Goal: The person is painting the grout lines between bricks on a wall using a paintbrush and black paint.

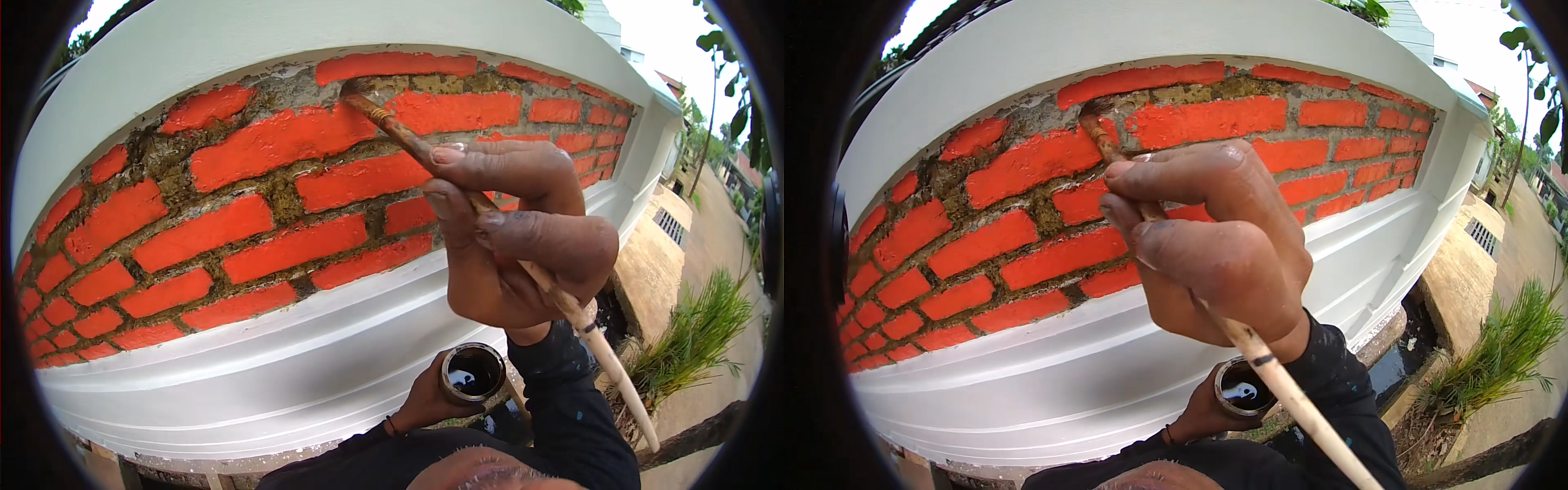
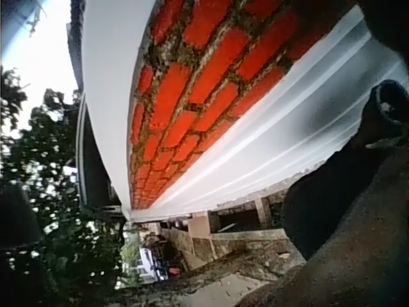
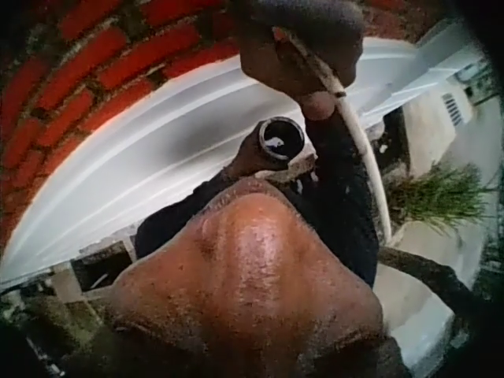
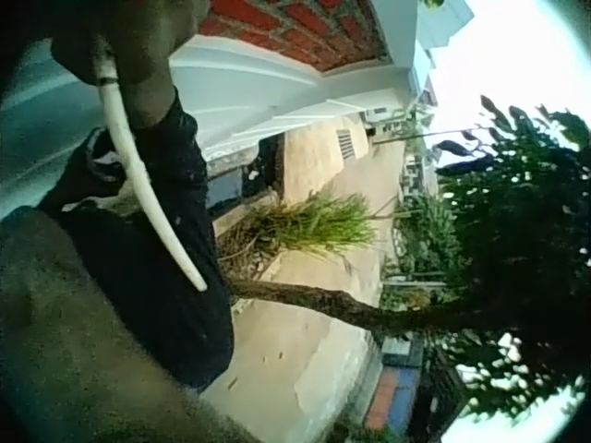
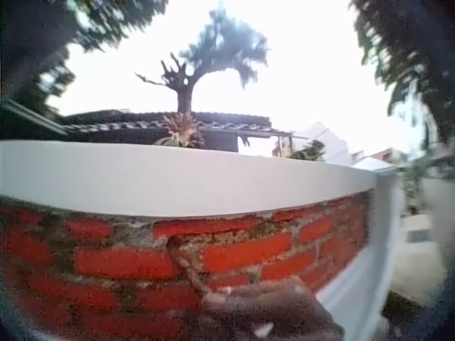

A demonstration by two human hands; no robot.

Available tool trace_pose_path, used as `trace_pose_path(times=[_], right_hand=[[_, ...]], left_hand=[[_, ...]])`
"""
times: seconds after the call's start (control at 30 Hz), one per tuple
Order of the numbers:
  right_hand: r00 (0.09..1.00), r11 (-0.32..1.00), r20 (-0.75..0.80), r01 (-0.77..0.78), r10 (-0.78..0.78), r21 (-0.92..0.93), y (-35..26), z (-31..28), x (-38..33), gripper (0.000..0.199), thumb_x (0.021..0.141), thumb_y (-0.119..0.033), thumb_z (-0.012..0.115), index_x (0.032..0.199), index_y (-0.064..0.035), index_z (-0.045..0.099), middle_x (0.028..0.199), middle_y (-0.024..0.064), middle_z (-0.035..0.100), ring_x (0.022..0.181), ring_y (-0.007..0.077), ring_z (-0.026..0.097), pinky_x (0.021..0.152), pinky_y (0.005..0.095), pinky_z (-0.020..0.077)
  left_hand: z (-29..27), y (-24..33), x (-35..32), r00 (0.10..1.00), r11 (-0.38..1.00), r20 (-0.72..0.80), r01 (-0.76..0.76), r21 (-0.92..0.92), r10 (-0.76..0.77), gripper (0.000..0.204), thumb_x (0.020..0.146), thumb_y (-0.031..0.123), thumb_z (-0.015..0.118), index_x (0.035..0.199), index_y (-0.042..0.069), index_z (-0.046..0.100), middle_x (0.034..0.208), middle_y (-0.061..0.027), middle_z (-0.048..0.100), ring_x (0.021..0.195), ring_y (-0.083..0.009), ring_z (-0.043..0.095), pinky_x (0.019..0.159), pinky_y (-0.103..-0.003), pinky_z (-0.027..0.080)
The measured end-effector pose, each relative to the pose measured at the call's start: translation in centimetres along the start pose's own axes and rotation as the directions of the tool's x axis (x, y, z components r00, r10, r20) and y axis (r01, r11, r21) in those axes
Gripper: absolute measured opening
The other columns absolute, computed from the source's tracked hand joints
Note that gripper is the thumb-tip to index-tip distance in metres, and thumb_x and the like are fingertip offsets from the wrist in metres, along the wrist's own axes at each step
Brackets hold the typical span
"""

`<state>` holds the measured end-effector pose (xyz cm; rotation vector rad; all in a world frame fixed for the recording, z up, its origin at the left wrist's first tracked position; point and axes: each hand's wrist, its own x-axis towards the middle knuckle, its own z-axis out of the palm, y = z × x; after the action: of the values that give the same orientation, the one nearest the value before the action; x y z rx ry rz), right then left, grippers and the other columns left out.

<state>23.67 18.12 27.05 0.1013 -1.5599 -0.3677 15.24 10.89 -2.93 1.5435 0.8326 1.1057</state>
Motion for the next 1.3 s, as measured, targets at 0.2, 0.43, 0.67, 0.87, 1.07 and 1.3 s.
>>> trace_pose_path(times=[0.2, 0.43, 0.67, 0.87, 1.07, 1.3], right_hand=[[1.0, 0.998, 0.02, -0.01, 0.012, -0.066, 1.7, -3.2, -1.3, 0.036, 0.093, 0.011, 0.073, 0.107, -0.0049, 0.044, 0.103, 0.0251, 0.071, 0.098, 0.0303, 0.076, 0.086, 0.0387, 0.0664], [0.979, 0.98, 0.2, 0.0, 0.041, -0.2, -0.6, -2.6, -1.3, 0.038, 0.091, 0.012, 0.074, 0.105, -0.0072, 0.044, 0.104, 0.0251, 0.071, 0.097, 0.0305, 0.075, 0.084, 0.04, 0.0628], [1.0, 1.0, -0.017, -0.007, 0.007, -0.028, -0.8, -1.6, -1.6, 0.035, 0.082, 0.013, 0.082, 0.093, -0.0071, 0.056, 0.098, 0.0199, 0.074, 0.088, 0.0318, 0.075, 0.072, 0.0379, 0.0624], [0.991, 0.995, 0.13, -0.015, 0.028, -0.1, -1.8, -2.8, -2.3, 0.04, 0.089, 0.012, 0.075, 0.105, -0.0077, 0.045, 0.1, 0.0237, 0.072, 0.095, 0.0343, 0.074, 0.082, 0.0438, 0.0627], [0.989, 0.993, 0.129, -0.065, 0.077, -0.095, -1.9, -1.9, -2.8, 0.035, 0.086, 0.012, 0.079, 0.098, -0.0074, 0.051, 0.101, 0.0237, 0.073, 0.092, 0.0334, 0.075, 0.075, 0.0408, 0.0619], [0.999, 0.994, 0.034, -0.036, 0.04, -0.103, -1.1, -2.1, -1.5, 0.037, 0.083, 0.011, 0.083, 0.095, -0.007, 0.053, 0.1, 0.0224, 0.073, 0.091, 0.0319, 0.075, 0.077, 0.0394, 0.0632]], left_hand=[[-0.6, 0.4, -0.2, 0.999, 0.999, -0.035, 0.006, 0.038, -0.005, 0.108, 0.065, 0.034, 0.102, 0.152, 0.007, 0.045, 0.142, -0.0123, 0.063, 0.132, -0.0245, 0.061, 0.114, -0.039, 0.048], [-0.8, 0.9, -0.3, 1.0, 0.999, 0.002, 0.01, 0.052, -0.011, 0.105, 0.065, 0.035, 0.102, 0.15, 0.008, 0.046, 0.141, -0.0117, 0.065, 0.131, -0.0243, 0.063, 0.112, -0.038, 0.049], [-0.5, 0.7, -0.6, 1.0, 1.0, -0.025, 0.007, 0.027, -0.007, 0.103, 0.066, 0.036, 0.102, 0.149, 0.008, 0.047, 0.14, -0.0121, 0.064, 0.13, -0.0246, 0.063, 0.111, -0.039, 0.049], [-0.8, 0.9, -0.7, 1.0, 0.999, -0.021, 0.002, 0.046, -0.001, 0.103, 0.066, 0.035, 0.101, 0.149, 0.008, 0.047, 0.14, -0.0119, 0.064, 0.13, -0.0242, 0.062, 0.112, -0.038, 0.049], [-0.9, 0.8, -1.0, 1.0, 1.0, -0.003, 0.009, 0.023, -0.009, 0.103, 0.066, 0.035, 0.101, 0.149, 0.008, 0.047, 0.14, -0.0117, 0.064, 0.131, -0.0242, 0.062, 0.112, -0.038, 0.048], [-0.9, 0.8, -1.1, 1.0, 0.997, -0.014, 0.022, 0.074, -0.021, 0.103, 0.067, 0.035, 0.101, 0.15, 0.008, 0.046, 0.141, -0.0123, 0.064, 0.131, -0.0245, 0.062, 0.113, -0.039, 0.048]])
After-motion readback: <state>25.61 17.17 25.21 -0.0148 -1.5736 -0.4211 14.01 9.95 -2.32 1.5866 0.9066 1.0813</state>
